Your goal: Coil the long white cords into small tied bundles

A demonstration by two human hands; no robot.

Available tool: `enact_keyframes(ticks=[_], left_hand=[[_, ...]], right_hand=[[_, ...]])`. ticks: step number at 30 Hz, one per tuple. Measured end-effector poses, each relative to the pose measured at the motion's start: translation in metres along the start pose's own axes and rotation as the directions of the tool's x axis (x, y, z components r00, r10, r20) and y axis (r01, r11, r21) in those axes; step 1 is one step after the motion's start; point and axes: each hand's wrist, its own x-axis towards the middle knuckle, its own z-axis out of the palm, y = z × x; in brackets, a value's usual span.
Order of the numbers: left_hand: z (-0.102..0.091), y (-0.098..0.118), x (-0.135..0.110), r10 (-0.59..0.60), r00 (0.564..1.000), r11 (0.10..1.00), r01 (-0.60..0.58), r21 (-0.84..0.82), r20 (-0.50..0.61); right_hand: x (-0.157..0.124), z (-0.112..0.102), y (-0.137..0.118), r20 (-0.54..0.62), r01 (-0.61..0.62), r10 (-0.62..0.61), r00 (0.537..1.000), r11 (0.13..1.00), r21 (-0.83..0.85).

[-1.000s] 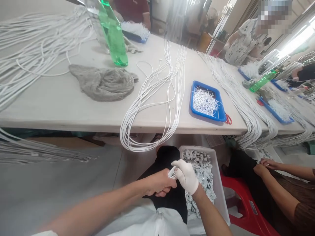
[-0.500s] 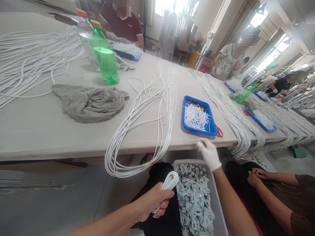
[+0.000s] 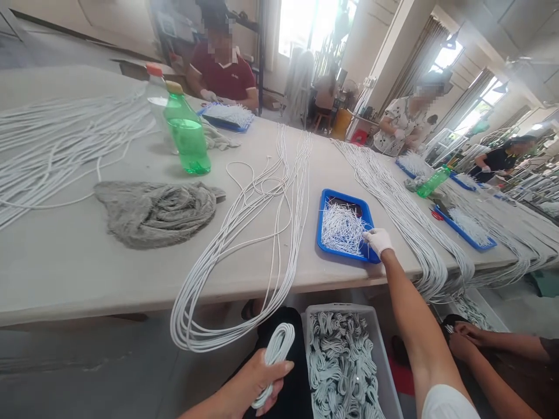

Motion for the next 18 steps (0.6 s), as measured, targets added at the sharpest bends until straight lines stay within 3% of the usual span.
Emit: enact_keyframes(ticks=[5,10,15,18], left_hand=[[0.004,-0.004,0.003,0.044,0.997,0.999,-0.045,-0.013,-0.064],[0.012,0.000,-0.002,0.077,0.991,0.997,-0.079,-0.005,-0.113],[0.019,0.037,-0.015,0.236,0.966,0.971,-0.239,-0.014,-0.109],[0.027,0.072,-0.029,0.427,0.902,0.904,-0.424,0.058,-0.061]], right_hand=[[-0.020,-0.035,-0.012,-0.097,0.064,-0.056,0.994,0.995,0.078],[-0.051,-0.060,-0.028,-0.259,0.146,-0.121,0.958,0.986,0.080],[-0.096,-0.057,-0.044,-0.342,0.185,-0.146,0.928,0.979,0.083],[-0.146,-0.042,-0.058,-0.362,0.238,-0.160,0.918,0.954,0.182]])
